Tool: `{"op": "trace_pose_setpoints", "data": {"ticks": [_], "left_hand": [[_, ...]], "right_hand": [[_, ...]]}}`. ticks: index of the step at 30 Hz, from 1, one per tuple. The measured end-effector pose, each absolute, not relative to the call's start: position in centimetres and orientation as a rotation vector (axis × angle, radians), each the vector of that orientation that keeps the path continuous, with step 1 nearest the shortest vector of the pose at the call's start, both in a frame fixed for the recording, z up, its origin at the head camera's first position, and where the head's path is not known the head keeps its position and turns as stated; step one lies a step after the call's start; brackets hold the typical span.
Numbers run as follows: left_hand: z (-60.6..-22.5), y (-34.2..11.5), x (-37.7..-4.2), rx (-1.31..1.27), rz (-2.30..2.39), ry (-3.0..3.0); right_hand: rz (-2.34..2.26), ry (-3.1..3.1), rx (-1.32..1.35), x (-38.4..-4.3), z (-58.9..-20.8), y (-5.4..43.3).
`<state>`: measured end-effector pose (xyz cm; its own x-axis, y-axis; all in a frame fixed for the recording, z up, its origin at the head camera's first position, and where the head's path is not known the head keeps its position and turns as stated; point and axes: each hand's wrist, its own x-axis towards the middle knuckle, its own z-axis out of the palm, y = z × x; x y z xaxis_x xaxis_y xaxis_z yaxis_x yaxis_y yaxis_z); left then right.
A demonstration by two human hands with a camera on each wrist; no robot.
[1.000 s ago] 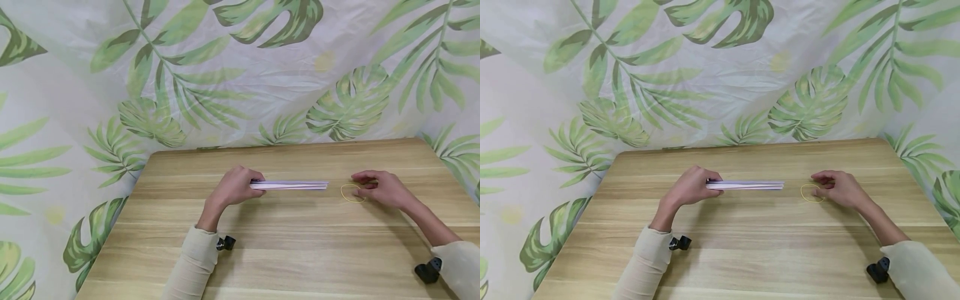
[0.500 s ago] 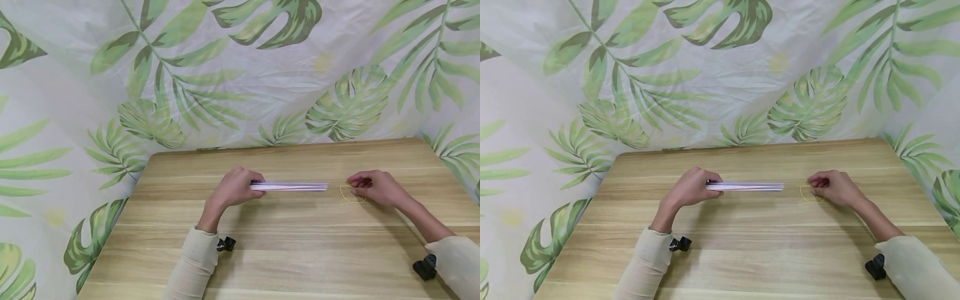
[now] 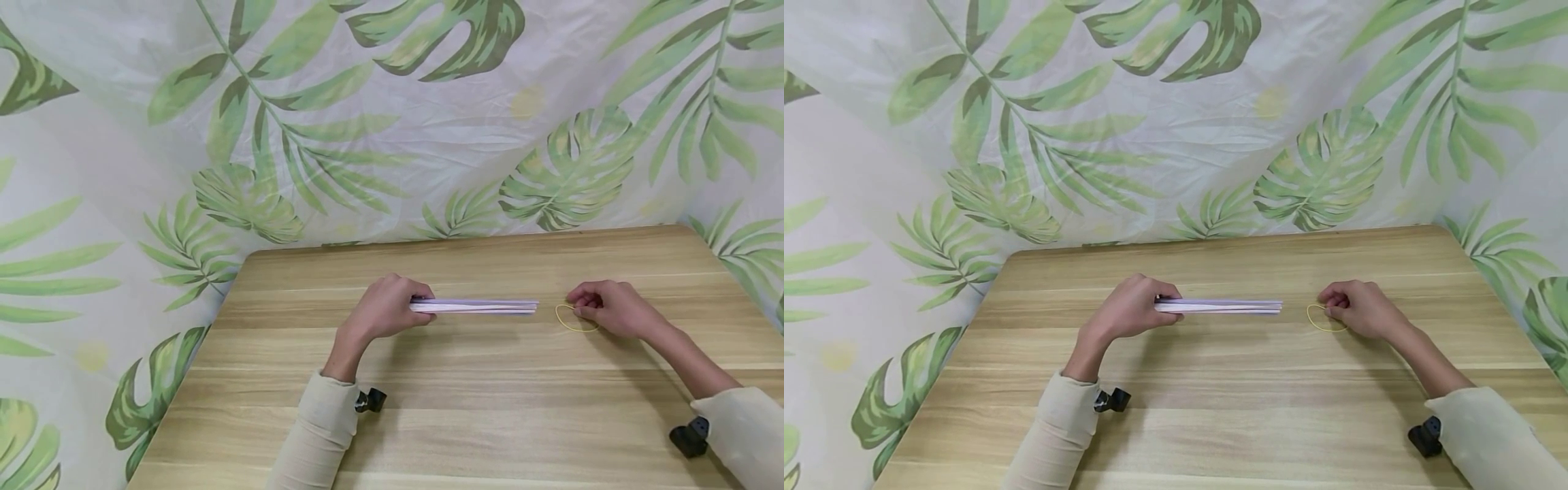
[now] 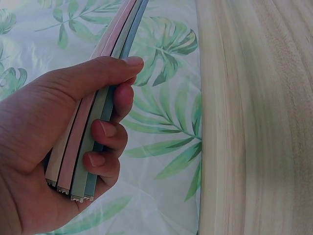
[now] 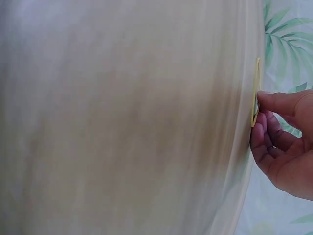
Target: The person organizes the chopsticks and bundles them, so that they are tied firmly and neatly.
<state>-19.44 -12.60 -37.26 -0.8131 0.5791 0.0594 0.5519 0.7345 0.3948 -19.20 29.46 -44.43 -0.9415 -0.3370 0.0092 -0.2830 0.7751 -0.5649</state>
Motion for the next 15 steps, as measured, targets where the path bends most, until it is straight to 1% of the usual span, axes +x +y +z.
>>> {"op": "trace_pose_setpoints", "data": {"ticks": [5,15], "left_hand": [[-37.2,-12.5,-19.4,0.929,0.61,2.863],[-37.2,-12.4,-19.4,0.935,0.603,2.863]], "right_hand": [[-0.909,2.876,-0.512,-19.0,-44.3,29.3],[-1.02,2.89,-0.424,-17.9,-43.1,28.7]]}}
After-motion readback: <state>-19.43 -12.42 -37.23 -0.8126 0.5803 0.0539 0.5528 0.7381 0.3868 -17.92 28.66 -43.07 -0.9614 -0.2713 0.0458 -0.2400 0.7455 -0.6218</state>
